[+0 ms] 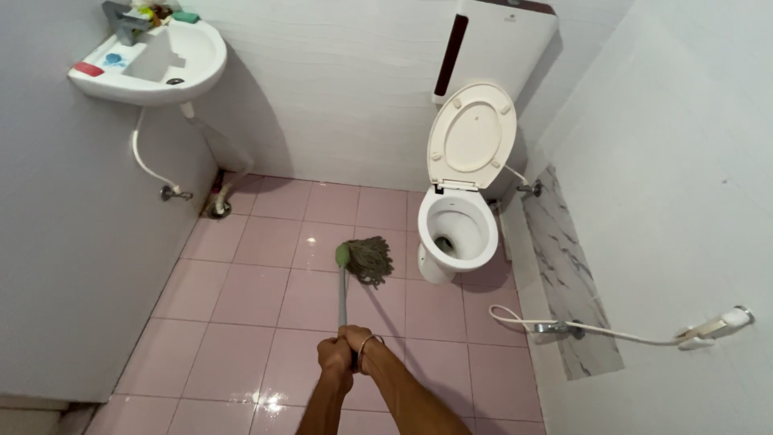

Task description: Mopping the bathroom floor using a mop.

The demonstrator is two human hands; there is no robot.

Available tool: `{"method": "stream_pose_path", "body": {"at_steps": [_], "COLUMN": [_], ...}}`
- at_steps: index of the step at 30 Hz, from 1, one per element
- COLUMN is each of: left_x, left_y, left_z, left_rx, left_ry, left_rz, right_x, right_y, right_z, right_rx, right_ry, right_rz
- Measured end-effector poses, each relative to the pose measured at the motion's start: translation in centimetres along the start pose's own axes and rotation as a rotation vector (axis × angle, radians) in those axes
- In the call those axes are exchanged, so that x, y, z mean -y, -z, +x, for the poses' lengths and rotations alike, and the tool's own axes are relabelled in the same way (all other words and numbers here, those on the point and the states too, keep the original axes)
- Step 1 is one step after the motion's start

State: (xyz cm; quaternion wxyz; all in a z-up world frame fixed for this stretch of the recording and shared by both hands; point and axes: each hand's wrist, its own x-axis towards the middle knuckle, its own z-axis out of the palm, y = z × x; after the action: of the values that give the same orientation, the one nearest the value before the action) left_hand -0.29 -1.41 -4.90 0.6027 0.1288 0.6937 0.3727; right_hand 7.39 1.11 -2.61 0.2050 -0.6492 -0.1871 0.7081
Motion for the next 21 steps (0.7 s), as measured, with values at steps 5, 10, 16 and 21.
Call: {"method": "stream_pose_path", "body": {"at_steps": [5, 10, 16, 21], "left_x": [-0.7, 0.0, -0.7, -1.8], "left_y": [1.3, 3.1, 3.3, 3.2], "left_z": [-0.2, 0.8, -0.2, -2.0], "left_rx": [-0.025, -0.064, -0.184, -0.246], "left_ry": [-0.003, -0.039, -0.032, 0.013], "left_rz": [-0.068, -0.107, -0.126, -0.156], "right_x": [0.3, -0.8, -1.0, 0.2], "right_y": [-1.7, -3.2, -3.5, -3.9], "right_z": [-0.4, 2.5, 4.5, 1.8], "right_rx": [0.015, 0.076, 0.147, 0.167], "right_ry": [-0.003, -0.021, -0.02, -0.007], "right_rz": [-0.047, -0.019, -0.111, -0.196]}}
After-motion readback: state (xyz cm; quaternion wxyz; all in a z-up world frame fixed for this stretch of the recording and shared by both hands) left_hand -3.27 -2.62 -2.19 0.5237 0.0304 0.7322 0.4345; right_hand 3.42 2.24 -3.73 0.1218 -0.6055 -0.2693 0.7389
